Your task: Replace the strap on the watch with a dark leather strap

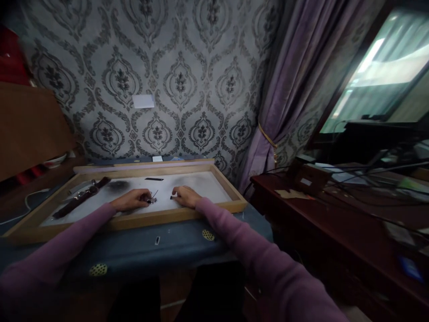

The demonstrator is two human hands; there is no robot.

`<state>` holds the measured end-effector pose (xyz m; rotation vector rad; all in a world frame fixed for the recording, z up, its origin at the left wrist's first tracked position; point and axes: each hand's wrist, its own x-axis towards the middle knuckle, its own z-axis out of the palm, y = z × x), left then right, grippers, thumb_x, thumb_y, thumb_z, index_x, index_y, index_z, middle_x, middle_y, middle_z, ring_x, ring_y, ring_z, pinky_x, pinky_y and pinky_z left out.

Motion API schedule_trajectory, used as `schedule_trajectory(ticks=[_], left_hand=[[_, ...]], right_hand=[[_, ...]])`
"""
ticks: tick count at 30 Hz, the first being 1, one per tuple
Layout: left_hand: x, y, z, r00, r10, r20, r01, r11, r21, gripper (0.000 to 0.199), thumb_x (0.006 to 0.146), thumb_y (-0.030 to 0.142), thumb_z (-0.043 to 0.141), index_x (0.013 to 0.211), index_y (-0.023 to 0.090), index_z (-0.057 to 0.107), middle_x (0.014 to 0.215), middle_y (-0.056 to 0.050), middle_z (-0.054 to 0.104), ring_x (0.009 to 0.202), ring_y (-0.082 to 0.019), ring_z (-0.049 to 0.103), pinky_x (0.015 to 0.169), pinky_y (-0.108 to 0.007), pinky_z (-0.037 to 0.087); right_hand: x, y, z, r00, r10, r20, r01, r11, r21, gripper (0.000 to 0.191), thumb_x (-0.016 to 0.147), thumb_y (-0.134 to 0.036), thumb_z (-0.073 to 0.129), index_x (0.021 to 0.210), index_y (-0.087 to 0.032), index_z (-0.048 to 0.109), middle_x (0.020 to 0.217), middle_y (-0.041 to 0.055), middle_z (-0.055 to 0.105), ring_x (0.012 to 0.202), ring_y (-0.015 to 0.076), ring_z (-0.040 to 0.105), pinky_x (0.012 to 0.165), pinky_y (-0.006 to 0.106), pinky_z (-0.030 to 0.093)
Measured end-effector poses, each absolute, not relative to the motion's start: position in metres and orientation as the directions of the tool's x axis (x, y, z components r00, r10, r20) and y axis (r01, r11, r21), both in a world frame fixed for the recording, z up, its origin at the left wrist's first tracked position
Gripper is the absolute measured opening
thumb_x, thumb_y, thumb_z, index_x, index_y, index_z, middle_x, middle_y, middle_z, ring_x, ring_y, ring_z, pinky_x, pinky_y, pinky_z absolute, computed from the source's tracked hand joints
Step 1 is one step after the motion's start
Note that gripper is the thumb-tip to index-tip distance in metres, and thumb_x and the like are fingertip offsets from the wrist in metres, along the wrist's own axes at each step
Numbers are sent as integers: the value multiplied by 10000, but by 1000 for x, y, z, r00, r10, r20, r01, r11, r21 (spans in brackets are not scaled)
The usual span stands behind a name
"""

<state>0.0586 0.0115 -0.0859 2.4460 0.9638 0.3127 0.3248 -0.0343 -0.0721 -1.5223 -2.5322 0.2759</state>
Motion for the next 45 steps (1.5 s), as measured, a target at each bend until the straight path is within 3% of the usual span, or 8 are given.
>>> schedule_trajectory(ticks=[5, 11, 21, 31, 40, 45], left_hand=[[57, 9, -85, 716, 697, 23, 577, -611, 542, 227, 915, 344, 590, 996, 132, 607, 936, -38, 625, 816, -179, 608, 752, -360, 509], [59, 4, -81, 702, 712, 24, 573, -584, 575, 248, 900, 386, 587, 938, 141, 596, 848, -17, 594, 746, -164, 572, 709, -331, 473], [67, -4, -74, 657, 754, 6, 592, -522, 614, 347, 775, 470, 593, 934, 163, 563, 700, 32, 511, 674, -156, 485, 620, -248, 356], [73, 9, -82, 639, 769, -4, 598, -495, 631, 238, 735, 380, 606, 841, 176, 545, 702, 26, 523, 685, -162, 482, 632, -243, 350], [74, 14, -89, 653, 757, 9, 547, -480, 686, 161, 693, 281, 611, 785, 179, 526, 719, 14, 528, 686, -157, 479, 633, -235, 363], [73, 11, -86, 645, 764, -4, 518, -434, 737, 210, 679, 266, 613, 843, 179, 515, 691, 40, 487, 671, -147, 464, 610, -226, 360]], right_hand=[[323, -37, -70, -469, 881, 57, 854, 469, -226, 243, 949, -315, 536, 1090, -133, 612, 936, 45, 656, 862, 174, 622, 843, 373, 474], [321, -44, -65, -434, 897, 90, 878, 443, -182, 234, 959, -305, 515, 1089, -138, 615, 977, 55, 655, 963, 196, 610, 881, 393, 460], [322, -47, -59, -324, 942, 92, 925, 336, -176, 248, 970, -320, 505, 1110, -135, 592, 1008, 58, 639, 907, 182, 627, 829, 387, 512], [324, -41, -63, -237, 971, 6, 955, 234, -179, 275, 938, -363, 549, 1085, -139, 607, 1103, 78, 621, 1000, 209, 600, 887, 422, 482], [323, -40, -62, -248, 968, -37, 952, 236, -197, 132, 861, -238, 567, 939, -176, 654, 1023, 77, 665, 925, 202, 601, 739, 277, 392], [321, -40, -62, -307, 951, -34, 928, 291, -232, 173, 844, -191, 521, 935, -180, 668, 941, 86, 688, 872, 214, 602, 684, 271, 348]])
